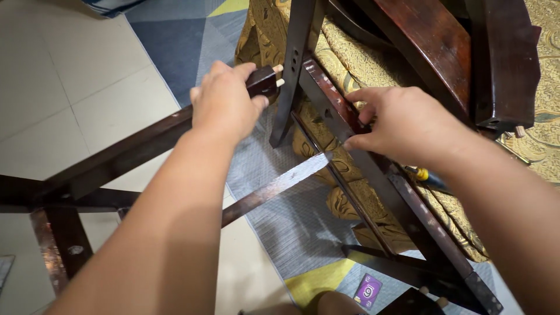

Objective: The person assembles a wooden chair by inserting dowels and screws into joints and tightening them with a screwdriver. They align the chair legs and crossbars, then secure the connections.

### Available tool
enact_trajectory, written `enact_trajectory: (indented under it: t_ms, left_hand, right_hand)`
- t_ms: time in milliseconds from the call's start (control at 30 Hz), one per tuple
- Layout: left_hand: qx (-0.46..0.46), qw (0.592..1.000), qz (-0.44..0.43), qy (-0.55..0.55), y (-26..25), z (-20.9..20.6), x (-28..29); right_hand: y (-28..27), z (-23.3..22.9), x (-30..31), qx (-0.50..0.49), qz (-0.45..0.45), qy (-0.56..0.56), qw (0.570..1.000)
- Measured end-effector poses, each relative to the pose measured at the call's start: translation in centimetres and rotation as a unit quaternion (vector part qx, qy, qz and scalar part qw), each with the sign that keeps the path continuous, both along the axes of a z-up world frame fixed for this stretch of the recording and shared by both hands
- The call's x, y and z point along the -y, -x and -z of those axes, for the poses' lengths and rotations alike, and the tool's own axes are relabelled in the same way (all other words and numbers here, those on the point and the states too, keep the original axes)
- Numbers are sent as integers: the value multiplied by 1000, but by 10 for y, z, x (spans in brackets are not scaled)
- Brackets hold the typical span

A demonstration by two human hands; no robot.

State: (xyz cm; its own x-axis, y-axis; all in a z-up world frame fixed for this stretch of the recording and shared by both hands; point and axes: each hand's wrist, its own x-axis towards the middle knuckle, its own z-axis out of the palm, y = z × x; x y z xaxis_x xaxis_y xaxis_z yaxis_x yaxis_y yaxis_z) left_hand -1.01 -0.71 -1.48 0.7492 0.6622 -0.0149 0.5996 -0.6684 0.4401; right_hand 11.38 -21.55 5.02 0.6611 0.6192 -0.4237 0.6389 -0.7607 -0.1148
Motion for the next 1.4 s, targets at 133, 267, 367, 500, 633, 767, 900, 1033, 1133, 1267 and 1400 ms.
enact_trajectory:
  t_ms: [133, 267, 367, 500, 633, 767, 900, 1033, 1133, 1267, 1400]
  left_hand:
    - [4, 998, -50, 37, -7, -9, -4]
    - [43, 997, -49, 30, -6, -7, 2]
    - [11, 995, -68, 70, -9, -7, 7]
    - [36, 996, -63, 61, -6, -6, 8]
    - [47, 996, -58, 56, -5, -7, 5]
    - [50, 995, -56, 59, -1, -5, 3]
    - [52, 996, -54, 53, -3, -7, 4]
    - [36, 996, -56, 60, -6, -10, 6]
    - [15, 995, -58, 75, -5, -9, 6]
    - [18, 998, -38, 50, -8, -13, 4]
    - [-30, 997, -36, 67, -9, -17, 3]
  right_hand:
    - [7, 7, 2, 56, -13, -45, 997]
    - [9, 20, 5, 68, -18, -91, 993]
    - [11, 27, 7, 60, -12, -127, 990]
    - [16, 32, 8, 6, 18, -163, 986]
    - [22, 27, 2, 13, 16, -123, 992]
    - [27, 22, 0, 17, 11, -125, 992]
    - [30, 16, 0, -1, 39, -92, 995]
    - [33, 10, -4, 5, 10, -96, 995]
    - [33, 9, -12, 2, -20, -67, 998]
    - [24, 10, -26, -9, -36, -21, 999]
    - [9, 20, -44, -80, -17, -133, 988]
